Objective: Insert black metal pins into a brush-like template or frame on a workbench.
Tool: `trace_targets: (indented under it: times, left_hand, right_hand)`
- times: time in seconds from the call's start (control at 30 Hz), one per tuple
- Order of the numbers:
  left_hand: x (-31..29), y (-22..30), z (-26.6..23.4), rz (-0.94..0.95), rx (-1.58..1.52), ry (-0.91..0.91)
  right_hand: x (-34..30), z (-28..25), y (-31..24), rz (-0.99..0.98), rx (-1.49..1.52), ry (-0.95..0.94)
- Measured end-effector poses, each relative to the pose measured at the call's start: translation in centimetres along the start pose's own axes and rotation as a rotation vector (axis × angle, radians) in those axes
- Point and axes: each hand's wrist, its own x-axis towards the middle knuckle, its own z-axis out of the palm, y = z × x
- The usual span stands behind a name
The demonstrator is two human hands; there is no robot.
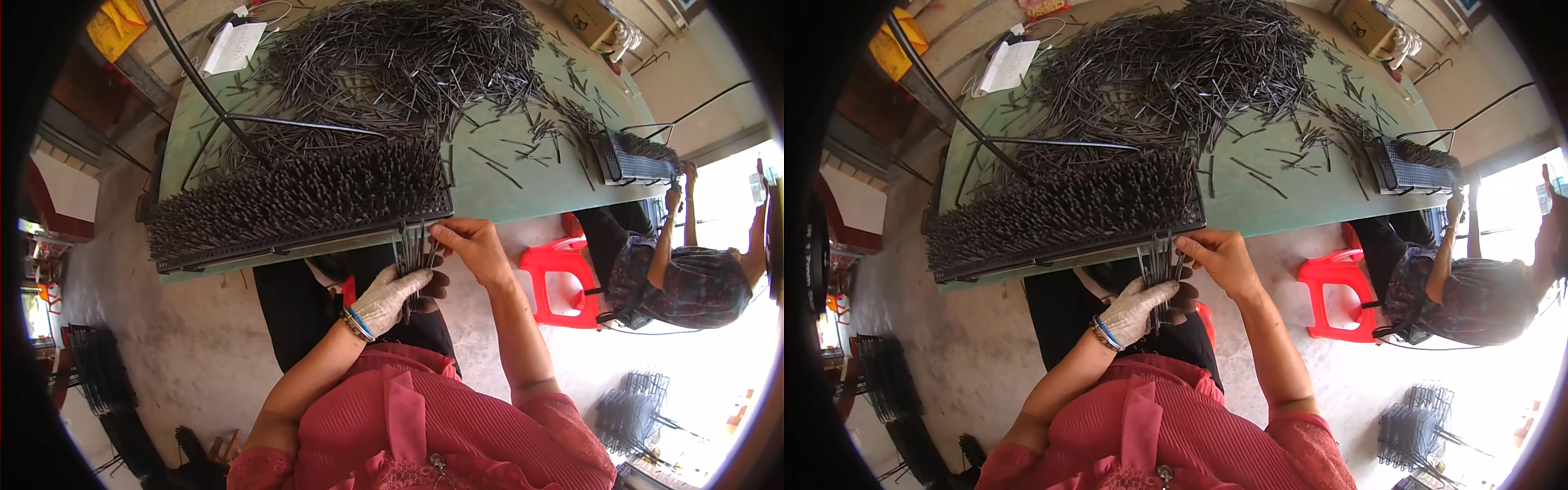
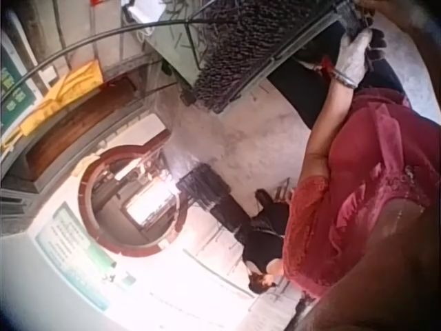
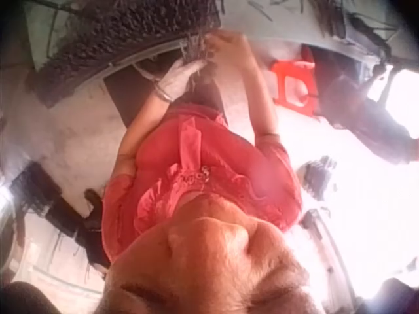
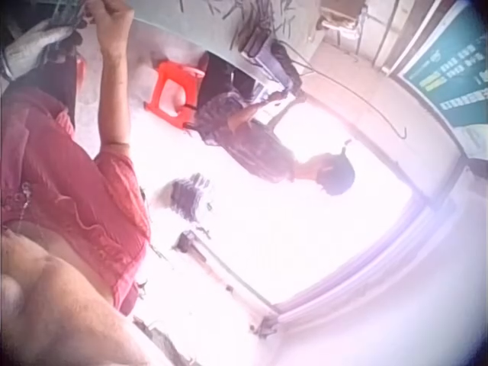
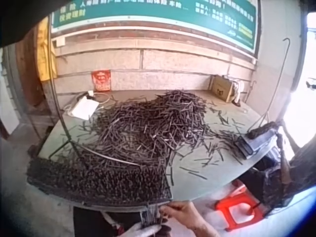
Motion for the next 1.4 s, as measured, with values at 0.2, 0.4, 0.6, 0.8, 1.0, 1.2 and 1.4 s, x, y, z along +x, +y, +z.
trace_targets:
  times: [0.2,0.4,0.6,0.8,1.0,1.2,1.4]
  left_hand:
    - [0.7,-0.9,-0.8,0.026,-0.147,0.111]
    - [0.7,-1.1,-0.9,0.005,-0.077,0.049]
    - [0.3,-0.9,-1.2,0.006,-0.163,0.059]
    - [0.2,-0.7,-1.1,-0.033,-0.128,0.075]
    - [0.2,-0.6,-0.9,-0.026,-0.133,0.087]
    - [0.3,-0.7,-1.1,-0.018,-0.107,0.068]
    - [0.2,-0.9,-1.5,-0.028,-0.096,0.041]
  right_hand:
    - [1.0,0.0,-1.7,-0.234,-0.022,0.261]
    - [3.3,0.4,-2.4,-0.562,-0.333,0.340]
    - [4.0,0.2,-2.0,-0.676,-0.417,0.357]
    - [4.1,0.5,-1.4,-0.611,-0.410,0.399]
    - [4.1,1.0,-0.6,-0.729,-0.538,0.400]
    - [4.2,1.4,-0.4,-0.981,-0.737,0.322]
    - [3.6,1.4,-0.2,-0.992,-0.776,0.252]
